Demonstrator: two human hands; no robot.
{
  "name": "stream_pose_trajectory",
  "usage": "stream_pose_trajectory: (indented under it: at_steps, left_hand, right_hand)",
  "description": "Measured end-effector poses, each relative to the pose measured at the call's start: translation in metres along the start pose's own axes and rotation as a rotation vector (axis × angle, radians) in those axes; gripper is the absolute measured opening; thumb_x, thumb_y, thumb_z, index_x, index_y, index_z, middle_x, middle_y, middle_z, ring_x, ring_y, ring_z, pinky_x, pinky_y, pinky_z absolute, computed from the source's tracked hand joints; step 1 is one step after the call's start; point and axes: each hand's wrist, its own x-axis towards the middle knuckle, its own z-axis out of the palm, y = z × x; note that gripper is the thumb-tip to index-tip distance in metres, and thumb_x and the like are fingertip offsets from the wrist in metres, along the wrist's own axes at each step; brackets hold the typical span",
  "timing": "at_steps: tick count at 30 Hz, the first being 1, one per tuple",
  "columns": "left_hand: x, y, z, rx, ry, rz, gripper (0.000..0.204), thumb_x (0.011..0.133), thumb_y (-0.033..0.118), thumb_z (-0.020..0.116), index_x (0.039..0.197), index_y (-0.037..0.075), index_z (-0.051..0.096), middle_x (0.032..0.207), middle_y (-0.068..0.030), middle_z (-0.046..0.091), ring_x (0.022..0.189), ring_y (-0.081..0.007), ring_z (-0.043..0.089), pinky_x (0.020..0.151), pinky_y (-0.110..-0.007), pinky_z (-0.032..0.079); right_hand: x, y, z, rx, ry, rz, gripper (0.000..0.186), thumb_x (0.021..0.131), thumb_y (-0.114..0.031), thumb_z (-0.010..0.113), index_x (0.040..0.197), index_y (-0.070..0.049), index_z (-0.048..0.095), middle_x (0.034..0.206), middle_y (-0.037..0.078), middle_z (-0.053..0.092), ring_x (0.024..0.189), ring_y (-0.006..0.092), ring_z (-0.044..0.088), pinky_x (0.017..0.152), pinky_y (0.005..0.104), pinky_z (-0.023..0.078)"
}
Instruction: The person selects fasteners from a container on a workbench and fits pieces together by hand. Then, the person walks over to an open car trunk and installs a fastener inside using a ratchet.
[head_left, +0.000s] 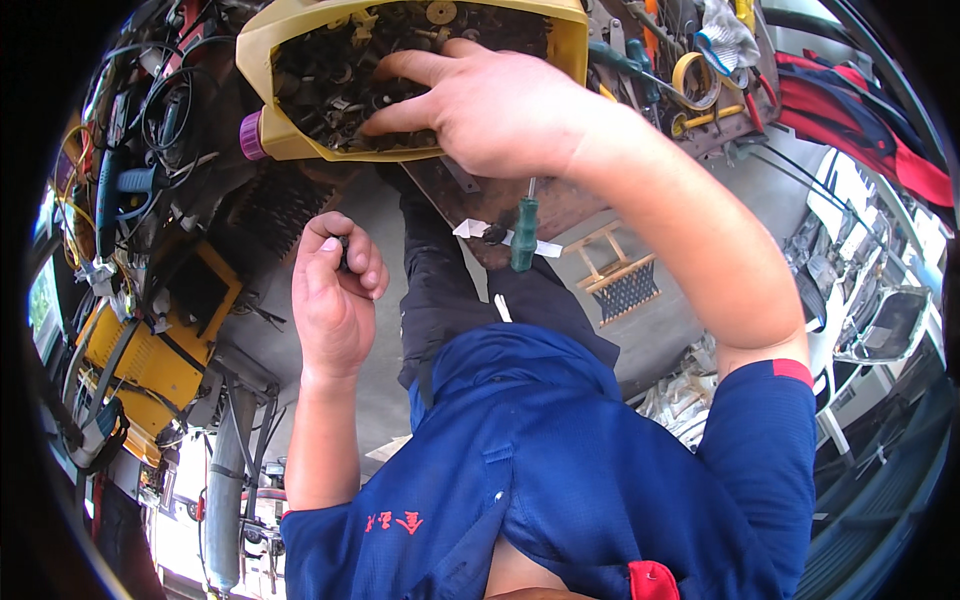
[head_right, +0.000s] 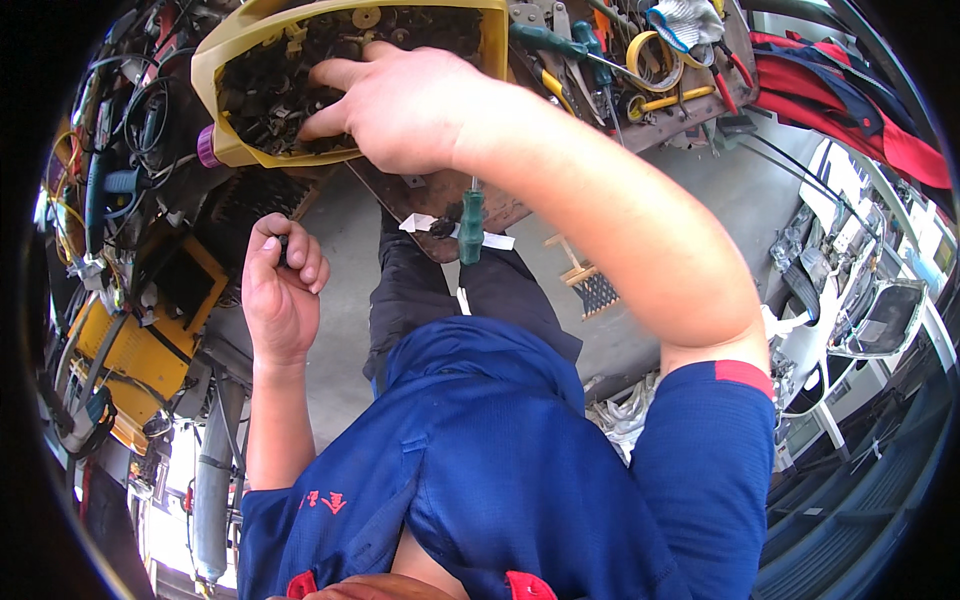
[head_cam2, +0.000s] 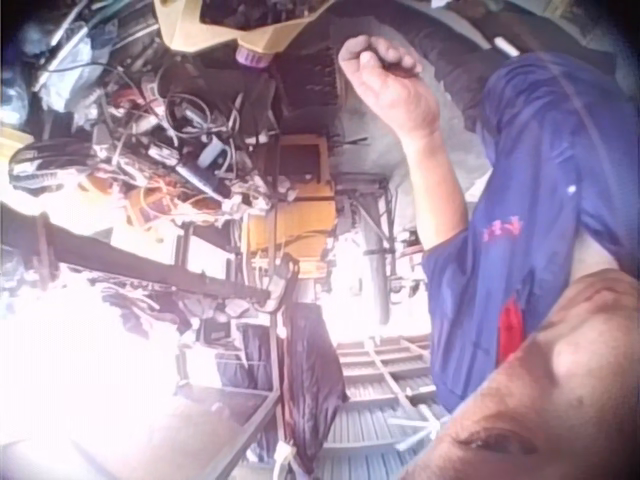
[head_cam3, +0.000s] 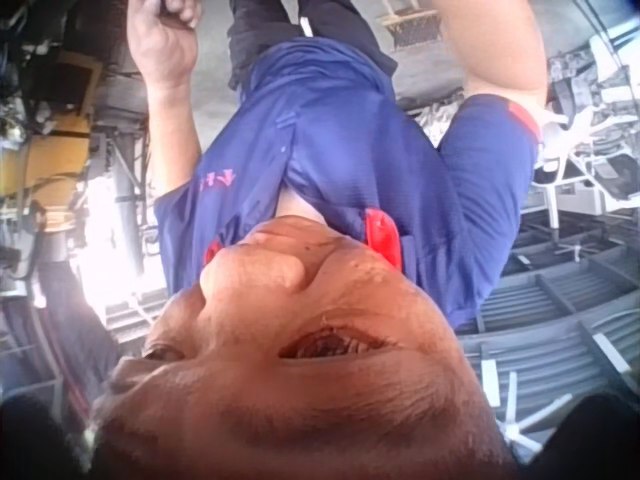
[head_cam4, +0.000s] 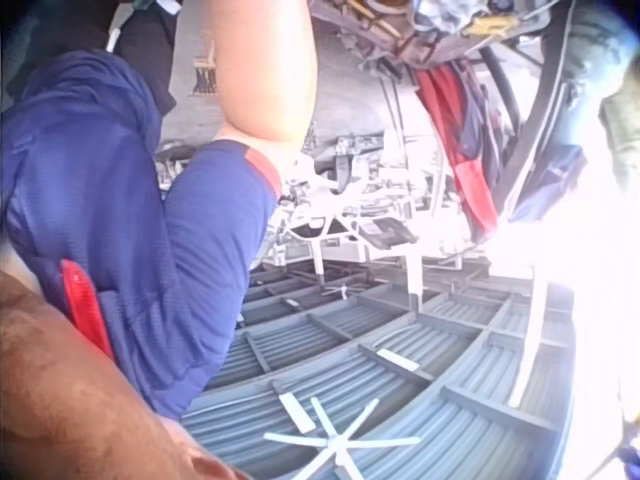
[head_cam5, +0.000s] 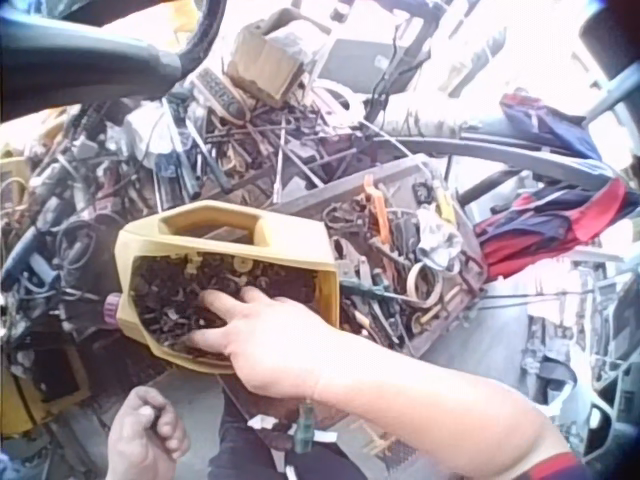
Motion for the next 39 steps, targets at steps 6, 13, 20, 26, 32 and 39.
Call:
stream_pose_trajectory:
  at_steps: [6, 13, 20, 26, 32, 39]
  left_hand:
    - [-0.003, -0.003, -0.014, -0.080, 0.009, -0.015, 0.015, 0.108, 0.019, 0.046, 0.112, 0.009, 0.057, 0.083, -0.0015, 0.047, 0.070, -0.0132, 0.044, 0.061, -0.028, 0.038]
    - [0.004, 0.003, -0.025, -0.027, 0.013, 0.023, 0.019, 0.108, 0.021, 0.043, 0.112, 0.008, 0.056, 0.088, -0.0035, 0.053, 0.075, -0.0142, 0.049, 0.066, -0.030, 0.041]
    - [0.006, 0.001, -0.012, -0.028, -0.024, -0.018, 0.022, 0.109, 0.020, 0.045, 0.120, 0.008, 0.059, 0.095, -0.0034, 0.053, 0.081, -0.0155, 0.047, 0.072, -0.031, 0.042]
    - [0.008, 0.001, -0.015, -0.079, -0.054, -0.020, 0.023, 0.110, 0.022, 0.045, 0.120, 0.008, 0.060, 0.083, -0.0007, 0.046, 0.071, -0.0131, 0.041, 0.064, -0.028, 0.038]
    - [0.012, 0.003, -0.004, -0.076, -0.036, -0.032, 0.025, 0.114, 0.026, 0.043, 0.114, 0.007, 0.059, 0.073, 0.0016, 0.040, 0.063, -0.0103, 0.038, 0.056, -0.026, 0.034]
    - [0.012, -0.007, -0.010, -0.109, -0.004, -0.030, 0.026, 0.113, 0.028, 0.044, 0.116, 0.008, 0.062, 0.077, 0.0005, 0.044, 0.068, -0.0122, 0.041, 0.062, -0.028, 0.037]
  right_hand:
    - [-0.037, 0.009, -0.024, -0.204, -0.102, 0.091, 0.040, 0.084, -0.015, 0.065, 0.122, -0.021, 0.078, 0.134, 0.003, 0.065, 0.117, 0.0280, 0.065, 0.100, 0.0424, 0.057]
    - [-0.046, 0.003, -0.029, -0.218, 0.101, 0.111, 0.038, 0.082, -0.012, 0.067, 0.118, -0.014, 0.077, 0.130, 0.011, 0.068, 0.117, 0.0292, 0.065, 0.093, 0.0373, 0.060]
    - [-0.006, 0.008, 0.020, -0.169, 0.295, 0.193, 0.056, 0.088, -0.016, 0.065, 0.144, -0.021, 0.066, 0.141, 0.012, 0.064, 0.134, 0.0323, 0.059, 0.110, 0.0496, 0.051]
    - [-0.038, -0.005, 0.003, -0.069, 0.120, 0.131, 0.028, 0.095, -0.024, 0.063, 0.116, -0.013, 0.076, 0.133, 0.009, 0.066, 0.129, 0.0323, 0.060, 0.112, 0.0544, 0.047]
    - [-0.063, -0.024, -0.014, 0.006, 0.160, 0.197, 0.029, 0.094, -0.027, 0.071, 0.112, -0.004, 0.073, 0.123, 0.017, 0.068, 0.134, 0.0368, 0.058, 0.114, 0.0582, 0.046]
    - [-0.066, -0.028, -0.027, 0.060, 0.128, 0.249, 0.036, 0.090, -0.021, 0.076, 0.114, 0.005, 0.068, 0.131, 0.024, 0.067, 0.128, 0.0400, 0.063, 0.111, 0.0433, 0.051]
